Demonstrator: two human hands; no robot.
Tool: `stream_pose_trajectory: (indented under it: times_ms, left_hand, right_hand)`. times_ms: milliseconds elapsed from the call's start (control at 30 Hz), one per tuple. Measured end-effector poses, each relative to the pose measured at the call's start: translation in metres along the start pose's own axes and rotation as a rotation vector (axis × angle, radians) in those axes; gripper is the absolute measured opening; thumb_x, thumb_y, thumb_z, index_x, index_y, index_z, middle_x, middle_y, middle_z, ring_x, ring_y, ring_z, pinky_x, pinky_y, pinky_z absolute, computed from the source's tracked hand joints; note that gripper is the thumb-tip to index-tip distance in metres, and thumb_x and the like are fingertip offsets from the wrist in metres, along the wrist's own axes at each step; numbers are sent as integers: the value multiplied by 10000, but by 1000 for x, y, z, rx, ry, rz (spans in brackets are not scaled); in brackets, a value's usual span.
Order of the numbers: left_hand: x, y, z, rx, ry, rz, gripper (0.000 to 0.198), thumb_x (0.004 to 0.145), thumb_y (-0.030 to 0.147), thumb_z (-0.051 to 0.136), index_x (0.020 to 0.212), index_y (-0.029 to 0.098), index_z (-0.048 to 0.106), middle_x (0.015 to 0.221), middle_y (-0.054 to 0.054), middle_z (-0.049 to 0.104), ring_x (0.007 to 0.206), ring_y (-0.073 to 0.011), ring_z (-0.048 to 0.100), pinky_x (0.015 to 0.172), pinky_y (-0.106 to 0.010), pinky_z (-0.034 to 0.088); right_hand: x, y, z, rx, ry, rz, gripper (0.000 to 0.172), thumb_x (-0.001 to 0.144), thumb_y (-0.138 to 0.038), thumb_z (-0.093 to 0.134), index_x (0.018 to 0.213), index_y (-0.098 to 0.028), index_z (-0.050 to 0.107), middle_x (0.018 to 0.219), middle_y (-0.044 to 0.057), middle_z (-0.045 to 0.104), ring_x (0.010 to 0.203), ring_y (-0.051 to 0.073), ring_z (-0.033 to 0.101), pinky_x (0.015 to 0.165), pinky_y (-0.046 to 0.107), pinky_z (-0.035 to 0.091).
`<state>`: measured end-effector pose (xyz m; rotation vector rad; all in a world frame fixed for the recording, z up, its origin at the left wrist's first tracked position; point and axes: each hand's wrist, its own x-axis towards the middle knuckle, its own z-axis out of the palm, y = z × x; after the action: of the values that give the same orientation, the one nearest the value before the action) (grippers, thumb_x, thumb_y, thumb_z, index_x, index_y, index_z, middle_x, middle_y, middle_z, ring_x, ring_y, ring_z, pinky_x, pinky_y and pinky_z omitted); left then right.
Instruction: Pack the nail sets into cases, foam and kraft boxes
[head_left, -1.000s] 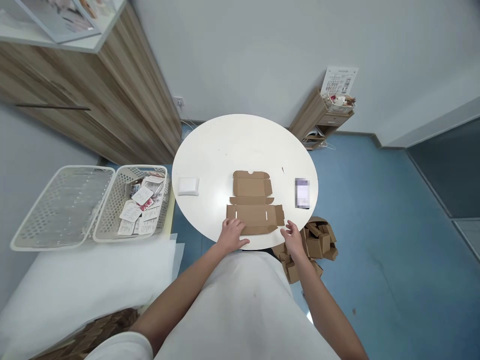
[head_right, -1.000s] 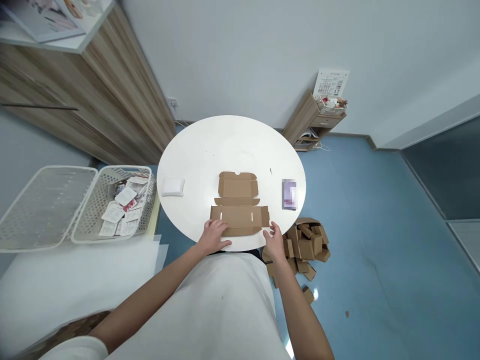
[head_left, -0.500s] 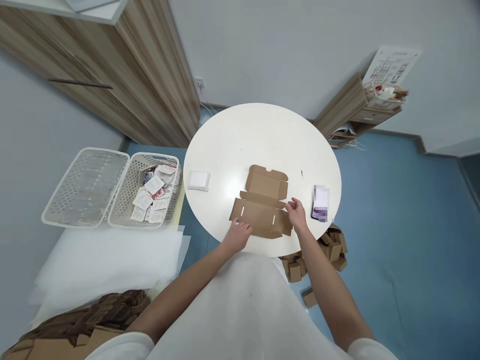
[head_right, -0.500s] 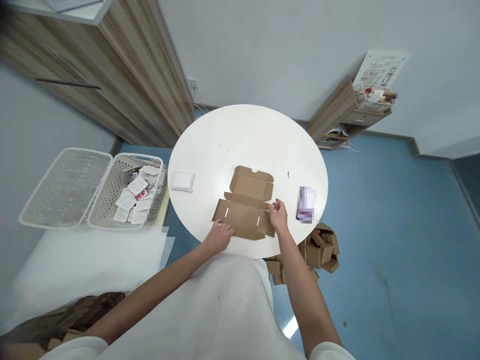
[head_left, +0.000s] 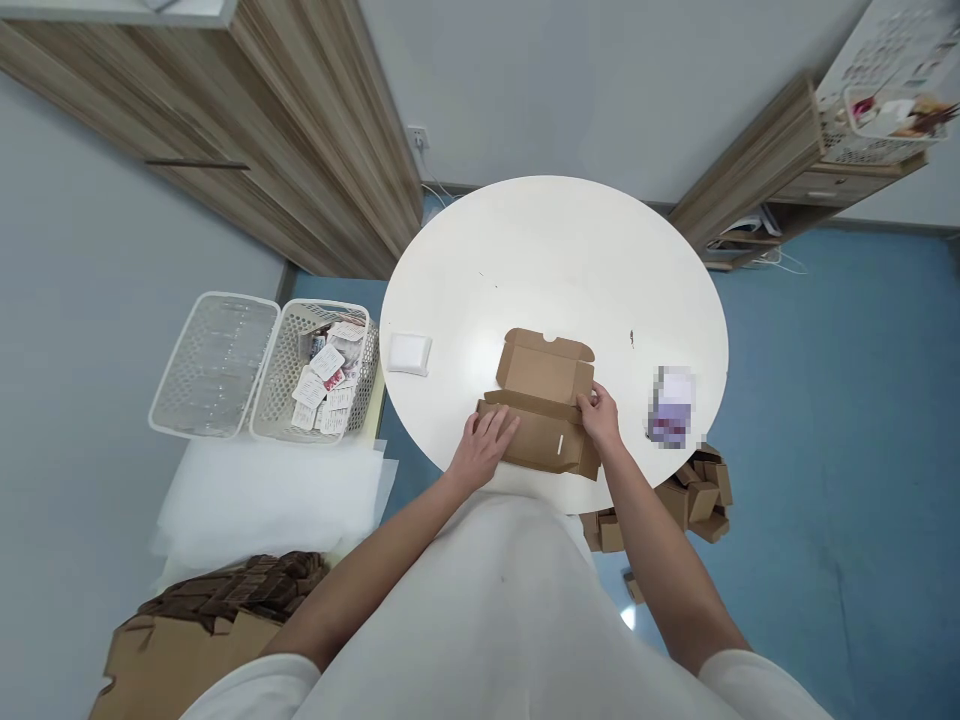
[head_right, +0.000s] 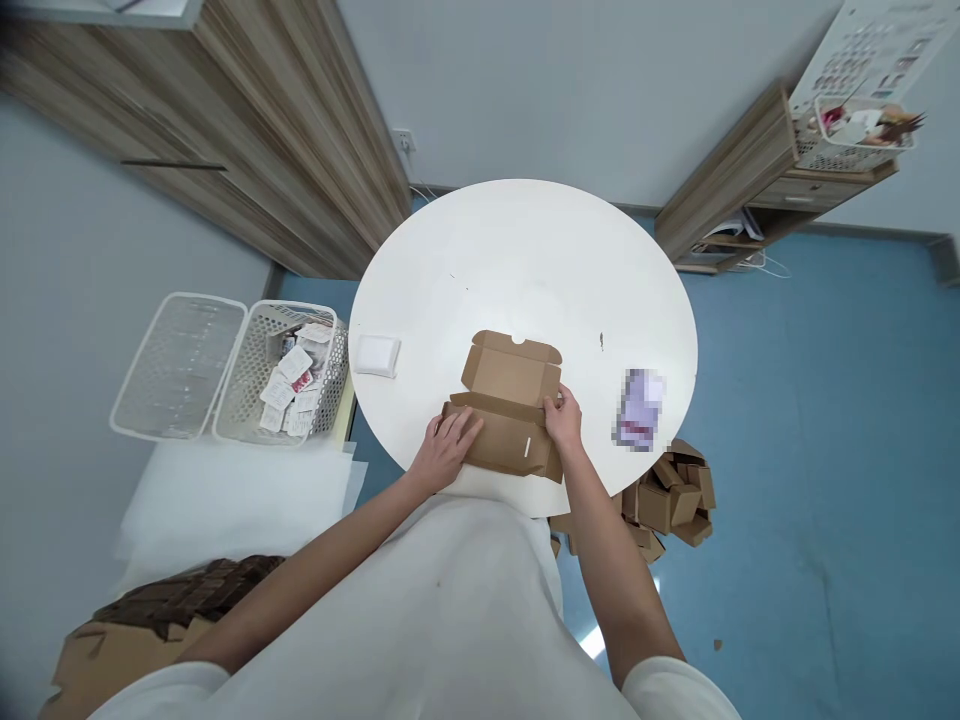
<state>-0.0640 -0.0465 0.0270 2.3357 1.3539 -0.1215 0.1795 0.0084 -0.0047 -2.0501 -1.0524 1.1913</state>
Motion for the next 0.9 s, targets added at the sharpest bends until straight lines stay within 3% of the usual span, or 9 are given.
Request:
stream_pose_trajectory:
  times_ms: [233, 300, 367, 467, 533, 600, 700, 800, 900]
  left_hand:
    - [6, 5, -8, 150, 12, 13, 961, 603, 214, 611, 1392, 159, 65, 1460, -117, 92, 1332, -300, -46, 1038, -516, 16]
    - [6, 3, -6, 174, 2, 26, 990, 564, 215, 640, 1389, 161, 96, 1455, -124, 114, 1330, -310, -47, 1036, -524, 4]
    - [4, 1, -3, 180, -2, 37, 990, 546, 222, 652, 1383, 174, 125, 1451, -124, 141, 1329, -321, -27, 1034, -526, 3]
    - [2, 0, 1, 186, 11, 54, 1002, 522, 229, 671, 1376, 167, 150, 1435, -139, 194, 1328, -325, 12, 1032, -528, -8]
    - [1, 1, 3, 193, 35, 69, 1017, 504, 219, 682, 1372, 148, 158, 1421, -158, 224, 1328, -322, 32, 1032, -526, -21]
    - [0, 3, 5, 200, 61, 84, 1019, 496, 214, 687, 1370, 145, 168, 1413, -165, 240, 1328, -321, 37, 1033, -526, -24]
    - [-4, 3, 9, 212, 94, 75, 1027, 489, 253, 701, 1369, 172, 176, 1432, -152, 191, 1328, -330, -1, 1030, -533, -11]
    - [-18, -7, 15, 169, 131, -51, 1085, 475, 321, 722, 1376, 176, 135, 1455, -156, 74, 1323, -345, -37, 1020, -552, 26]
    - [-40, -28, 25, 8, 154, -310, 1095, 512, 379, 696, 1377, 135, 70, 1443, -205, 67, 1317, -363, 62, 994, -566, 133]
  right_hand:
    - [-37, 2, -7, -147, -65, -116, 463, 739, -386, 439, 1155, -202, 523, 561, -38, 532, 545, 150, 507, 575, 284, 407]
    - [-48, 3, -7, -217, -79, -126, 519, 758, -391, 419, 1242, -207, 441, 661, -7, 589, 631, 176, 552, 630, 311, 422]
    - [-62, 5, -6, -322, -22, -154, 650, 752, -414, 441, 1342, -195, 278, 959, 74, 614, 877, 235, 564, 757, 371, 414]
    - [-85, 9, -2, -569, 43, -319, 903, 682, -473, 545, 1391, -178, 70, 1399, 146, 265, 1264, 317, 253, 970, 470, 239]
    - [-99, 14, 4, -733, -87, -479, 1006, 626, -496, 605, 1391, -200, 22, 1465, 102, 74, 1328, 306, 58, 1027, 475, 115]
    - [-109, 18, 11, -854, -240, -581, 1069, 587, -477, 651, 1389, -223, -8, 1472, 69, 30, 1337, 283, 0, 1045, 462, 58]
    - [-114, 23, 20, -957, -274, -576, 1096, 583, -387, 675, 1385, -226, -54, 1470, 66, 48, 1340, 268, 1, 1046, 470, 37]
    - [-111, 25, 24, -962, -241, -536, 1094, 593, -358, 670, 1383, -222, -74, 1469, 71, 64, 1340, 261, 9, 1040, 480, 79]
    - [-110, 29, 25, -928, -249, -542, 1097, 587, -385, 672, 1386, -211, -60, 1469, 77, 67, 1339, 260, 9, 1034, 466, 145]
